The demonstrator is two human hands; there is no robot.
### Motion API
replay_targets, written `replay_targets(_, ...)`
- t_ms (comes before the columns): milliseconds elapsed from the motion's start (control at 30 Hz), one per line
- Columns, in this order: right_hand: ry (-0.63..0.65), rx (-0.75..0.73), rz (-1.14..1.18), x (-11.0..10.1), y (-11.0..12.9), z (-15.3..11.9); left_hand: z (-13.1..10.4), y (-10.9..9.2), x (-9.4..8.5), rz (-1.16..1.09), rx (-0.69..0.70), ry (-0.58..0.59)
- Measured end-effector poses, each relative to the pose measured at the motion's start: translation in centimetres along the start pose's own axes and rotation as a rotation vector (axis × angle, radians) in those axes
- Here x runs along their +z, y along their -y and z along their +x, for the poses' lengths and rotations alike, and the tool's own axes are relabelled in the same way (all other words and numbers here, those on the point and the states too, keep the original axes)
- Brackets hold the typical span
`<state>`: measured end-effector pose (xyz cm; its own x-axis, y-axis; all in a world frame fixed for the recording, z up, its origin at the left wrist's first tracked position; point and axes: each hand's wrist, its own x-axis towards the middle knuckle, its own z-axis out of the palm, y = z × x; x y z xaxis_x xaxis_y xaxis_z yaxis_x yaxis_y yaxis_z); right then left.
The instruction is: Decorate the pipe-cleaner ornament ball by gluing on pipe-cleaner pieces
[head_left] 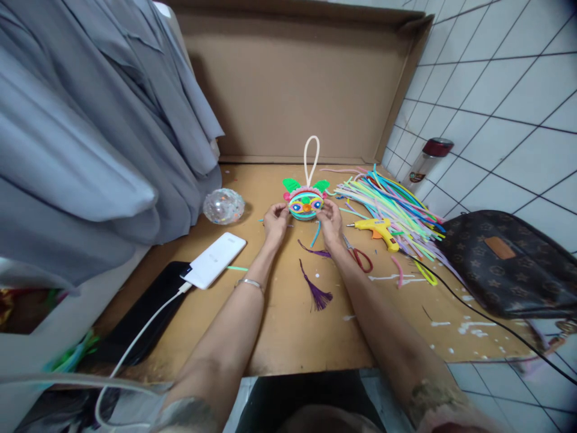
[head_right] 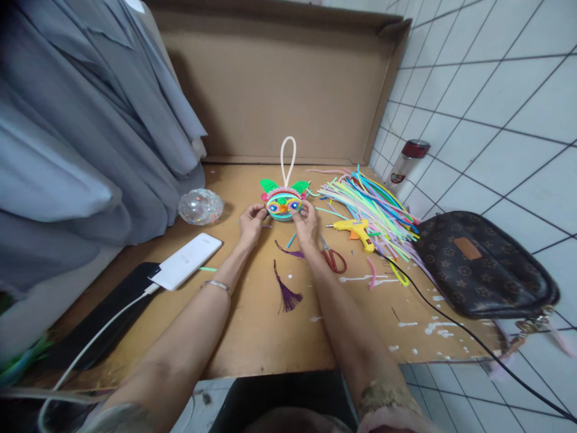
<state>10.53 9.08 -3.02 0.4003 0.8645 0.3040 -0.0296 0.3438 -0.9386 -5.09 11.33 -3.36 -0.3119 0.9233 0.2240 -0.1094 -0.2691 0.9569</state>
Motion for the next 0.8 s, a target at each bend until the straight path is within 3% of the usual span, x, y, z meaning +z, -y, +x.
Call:
replay_targets(300, -0.016, -0.046, -0.034, 0.2, -0.3, -0.1, 0.4, 0.7, 0.1, 0.028, 0.016, -0.028)
replay_targets(667, 0.049, -0.121, -0.095, -0.3, -0.8, 0.3, -0.9, -0.8, -0.2, 0.221, 0.301, -0.025)
replay_targets(800, 0.058, -0.113, -0.119, -0.3, -0.7, 0.3, -1.1, -0.7, 0.0, 0.223, 0.326, 0.016)
